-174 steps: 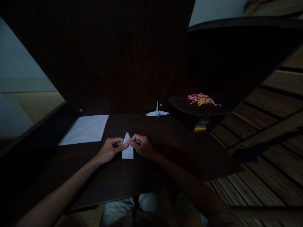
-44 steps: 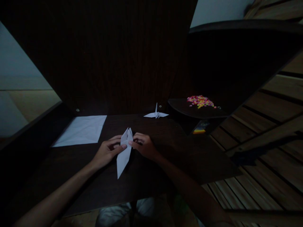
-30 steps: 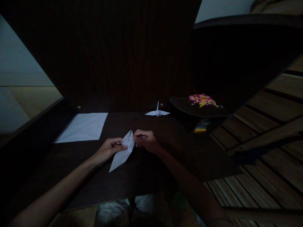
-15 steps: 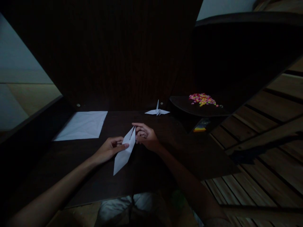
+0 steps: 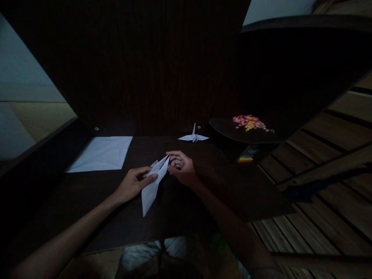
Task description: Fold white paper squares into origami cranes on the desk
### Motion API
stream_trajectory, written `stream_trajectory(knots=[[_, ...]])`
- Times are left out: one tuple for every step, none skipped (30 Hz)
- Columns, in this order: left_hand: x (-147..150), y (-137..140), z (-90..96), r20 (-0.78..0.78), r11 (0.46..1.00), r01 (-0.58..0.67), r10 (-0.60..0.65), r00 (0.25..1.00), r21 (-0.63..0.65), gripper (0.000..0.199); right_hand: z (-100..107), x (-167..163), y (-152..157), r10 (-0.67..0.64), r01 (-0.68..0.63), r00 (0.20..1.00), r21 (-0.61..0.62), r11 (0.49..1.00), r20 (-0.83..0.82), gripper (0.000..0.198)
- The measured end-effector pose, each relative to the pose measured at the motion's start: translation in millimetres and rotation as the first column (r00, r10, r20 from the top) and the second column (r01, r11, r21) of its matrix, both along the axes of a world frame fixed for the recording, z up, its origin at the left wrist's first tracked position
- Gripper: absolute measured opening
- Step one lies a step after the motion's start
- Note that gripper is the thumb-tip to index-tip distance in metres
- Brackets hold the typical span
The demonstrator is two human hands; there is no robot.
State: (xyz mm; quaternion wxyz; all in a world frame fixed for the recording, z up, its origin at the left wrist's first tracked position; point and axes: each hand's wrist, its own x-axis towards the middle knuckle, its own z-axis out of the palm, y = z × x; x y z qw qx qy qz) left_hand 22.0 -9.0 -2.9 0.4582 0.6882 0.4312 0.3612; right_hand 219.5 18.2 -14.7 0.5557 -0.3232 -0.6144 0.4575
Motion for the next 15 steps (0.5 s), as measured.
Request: stream_trajectory(knots=[[0.0,-0.2,-0.2,-0.003,1.000,-0.003,0.003,1.000,0.005,0.031,-0.6,-0.5,0.1,-0.008,0.008,1.000,0.000,1.000,-0.007,0.038],[0.0,-0.3,-0.4,-0.004,1.000,-0.005,0.005,1.000,0.010,0.032,-1.3,-0.9,0.1,-0.011,0.011,1.000,-0.002,1.000,-0.015,0.034],[0.0,-0.5,-0.6,-0.006,1.000,-0.007,0.007,1.000,0.014,0.032,-2.0,-1.2,0.2,-0.011,0.011,1.000,-0.006,1.000,-0.023,0.031],[0.0,-0.6,-0.7,-0.008,1.000,-0.008,0.008,1.000,0.017,0.032,-2.7,-1.3,0.2,-0.008,0.008,1.000,-0.012,1.000,-0.029,0.029],[0.1,-0.7,-0.9,-0.012,1.000,-0.009,0.009,1.000,0.020,0.032,-3.2,-1.4,0.1,-0.006,0.005,0.999,-0.016,1.000,-0.032,0.028],[0.1,-0.7,-1.0,-0.016,1.000,-0.010,0.010,1.000,0.022,0.032,-3.3,-1.3,-0.2,-0.006,0.005,0.999,-0.014,1.000,-0.032,0.026],[0.0,-0.6,-1.2,-0.020,1.000,-0.011,0.011,1.000,0.024,0.032,-3.1,-1.2,-0.6,-0.011,0.011,1.000,-0.005,1.000,-0.024,0.024],[0.0,-0.5,-1.4,-0.024,1.000,-0.010,0.011,1.000,0.027,0.032,-2.5,-1.1,-1.1,-0.023,0.023,1.000,0.015,1.000,-0.011,0.021],[-0.1,-0.3,-1.6,-0.025,0.999,-0.010,0.011,1.000,0.032,0.032,-1.6,-0.9,-1.7,-0.038,0.037,0.999,0.045,0.998,0.007,0.018],[-0.3,-0.1,-1.9,-0.028,0.999,-0.010,0.011,1.000,0.036,0.032,-0.5,-0.7,-2.4,-0.055,0.052,0.998,0.081,0.995,0.029,0.015],[-0.4,0.1,-2.2,-0.033,0.999,-0.009,0.010,0.999,0.041,0.032,0.8,-0.5,-3.0,-0.073,0.066,0.996,0.117,0.991,0.055,0.012],[-0.5,0.4,-2.5,-0.040,0.999,-0.007,0.008,0.999,0.044,0.032,2.0,-0.3,-3.7,-0.090,0.077,0.992,0.150,0.986,0.083,0.010],[-0.5,0.6,-2.8,-0.045,0.999,-0.005,0.007,0.999,0.047,0.032,3.2,-0.2,-4.3,-0.104,0.084,0.989,0.178,0.980,0.109,0.009],[-0.6,0.8,-3.2,-0.048,0.999,-0.004,0.006,0.999,0.051,0.032,4.1,0.0,-4.9,-0.116,0.087,0.984,0.201,0.976,0.133,0.008],[-0.6,0.9,-3.5,-0.049,0.998,-0.005,0.008,0.999,0.055,0.031,4.8,0.1,-5.4,-0.124,0.089,0.980,0.220,0.971,0.154,0.008]])
